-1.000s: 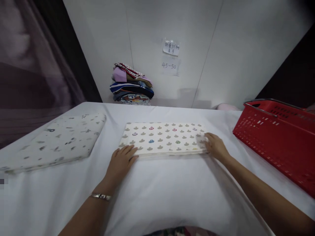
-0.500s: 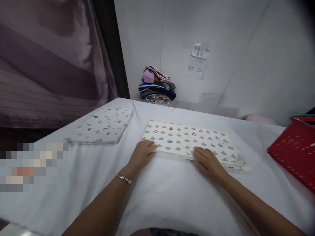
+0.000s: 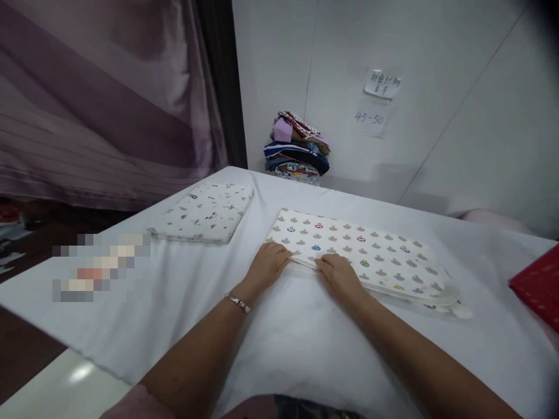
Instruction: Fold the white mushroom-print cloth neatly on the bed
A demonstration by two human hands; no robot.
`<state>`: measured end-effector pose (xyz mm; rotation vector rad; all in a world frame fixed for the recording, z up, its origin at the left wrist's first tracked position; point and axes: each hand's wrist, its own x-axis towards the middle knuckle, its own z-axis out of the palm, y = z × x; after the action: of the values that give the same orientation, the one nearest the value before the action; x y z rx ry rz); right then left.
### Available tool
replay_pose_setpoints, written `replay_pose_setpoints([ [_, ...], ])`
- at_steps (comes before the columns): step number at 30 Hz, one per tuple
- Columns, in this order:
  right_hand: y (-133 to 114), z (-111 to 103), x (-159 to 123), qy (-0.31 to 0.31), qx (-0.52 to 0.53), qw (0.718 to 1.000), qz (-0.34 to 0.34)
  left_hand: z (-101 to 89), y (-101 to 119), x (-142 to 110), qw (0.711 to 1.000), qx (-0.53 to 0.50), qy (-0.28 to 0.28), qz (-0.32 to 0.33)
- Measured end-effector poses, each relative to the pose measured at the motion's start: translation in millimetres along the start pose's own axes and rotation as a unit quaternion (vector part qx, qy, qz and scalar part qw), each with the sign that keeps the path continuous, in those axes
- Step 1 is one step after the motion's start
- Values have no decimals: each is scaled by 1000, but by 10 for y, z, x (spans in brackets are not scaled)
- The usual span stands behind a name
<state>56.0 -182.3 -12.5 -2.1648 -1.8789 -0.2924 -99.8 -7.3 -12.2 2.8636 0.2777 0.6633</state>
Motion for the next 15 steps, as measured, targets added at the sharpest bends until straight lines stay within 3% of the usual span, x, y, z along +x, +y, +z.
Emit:
replay_pose_setpoints([
  [7,-43,103,-103,24,-36,999,-3,-30,-4,-23,999,-5,-47,-1],
  [15,-30,153,-109,42,-37,998,-11,-83,-39,-37,999,-23,-41,-14],
])
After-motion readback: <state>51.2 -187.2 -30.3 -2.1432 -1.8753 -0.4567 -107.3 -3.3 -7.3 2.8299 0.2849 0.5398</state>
